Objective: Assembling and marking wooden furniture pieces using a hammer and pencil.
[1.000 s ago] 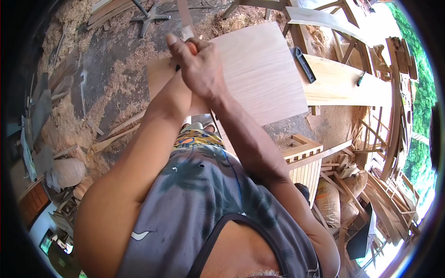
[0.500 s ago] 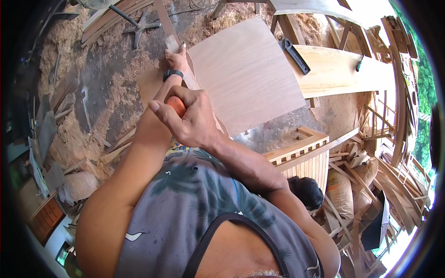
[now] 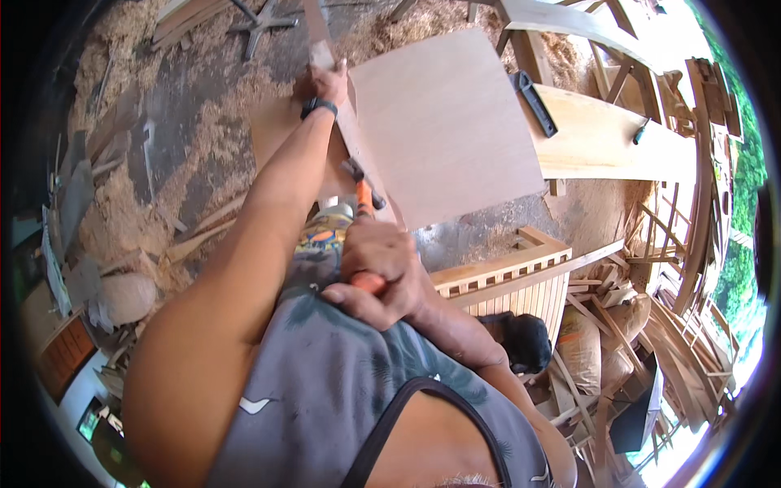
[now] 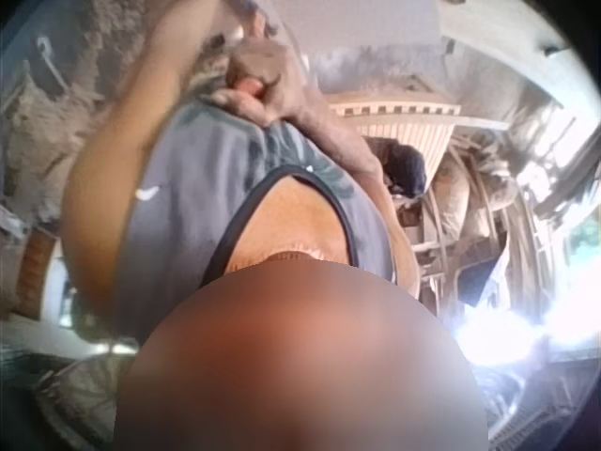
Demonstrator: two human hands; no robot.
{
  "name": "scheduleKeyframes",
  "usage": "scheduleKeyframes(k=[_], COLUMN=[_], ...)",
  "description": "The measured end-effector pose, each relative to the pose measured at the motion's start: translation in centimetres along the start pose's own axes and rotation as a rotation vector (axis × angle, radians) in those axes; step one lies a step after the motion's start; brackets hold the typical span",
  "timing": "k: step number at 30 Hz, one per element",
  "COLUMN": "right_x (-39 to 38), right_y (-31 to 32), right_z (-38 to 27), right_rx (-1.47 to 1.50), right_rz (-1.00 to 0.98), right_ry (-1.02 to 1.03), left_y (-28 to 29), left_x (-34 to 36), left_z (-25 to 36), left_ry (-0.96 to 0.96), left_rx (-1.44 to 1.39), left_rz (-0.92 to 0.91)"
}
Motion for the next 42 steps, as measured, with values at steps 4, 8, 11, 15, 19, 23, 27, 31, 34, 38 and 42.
scheduleKeyframes(k=[4,8,11,15,19,23,27,31,34,38,42], right_x=[-1.5,-4.2,-5.1,-5.4,-4.0,-2.0,0.2,2.1,2.6,2.8,1.1], right_y=[3.5,7.0,9.0,9.6,6.8,3.3,-1.0,-5.5,-8.3,-8.3,-8.3], right_z=[-0.5,-2.8,-4.4,-5.9,-6.5,-6.8,-5.9,-4.1,-1.6,-1.4,-2.7], right_rx=[0.165,0.221,0.258,0.236,0.265,0.280,0.330,0.323,0.136,-0.016,-0.098], right_rz=[0.072,0.198,0.271,0.331,0.206,0.094,0.023,0.011,-0.126,0.114,0.446], right_ry=[-0.016,0.048,0.033,0.008,0.007,0.035,0.055,-0.092,-0.191,-0.385,-0.490], left_y=[1.5,6.3,11.0,13.4,16.8,18.7,21.3,24.3,26.3,27.6,28.3], left_x=[2.0,0.1,-1.4,-6.5,-15.4,-16.9,-13.7,-10.7,-8.3,-4.4,-2.4], left_z=[-1.7,3.8,6.0,8.6,12.6,12.8,9.8,8.6,7.0,4.3,2.5], left_ry=[-0.008,-0.161,-0.311,-0.225,-0.831,-0.790,-0.797,-0.989,-0.803,-0.708,-0.574], left_rx=[0.260,0.393,0.528,0.418,0.066,0.021,-0.004,0.210,0.048,0.205,0.111], left_rz=[-0.048,0.034,0.010,-0.649,-1.015,-1.230,-1.300,-1.428,-1.529,-1.300,-1.315])
Point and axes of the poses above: each hand's wrist, its own x-axis towards the middle knuckle, its own y-axis out of the back of the hand, z = x × y, the point moved 5 cm from there along x, towards the middle knuckle
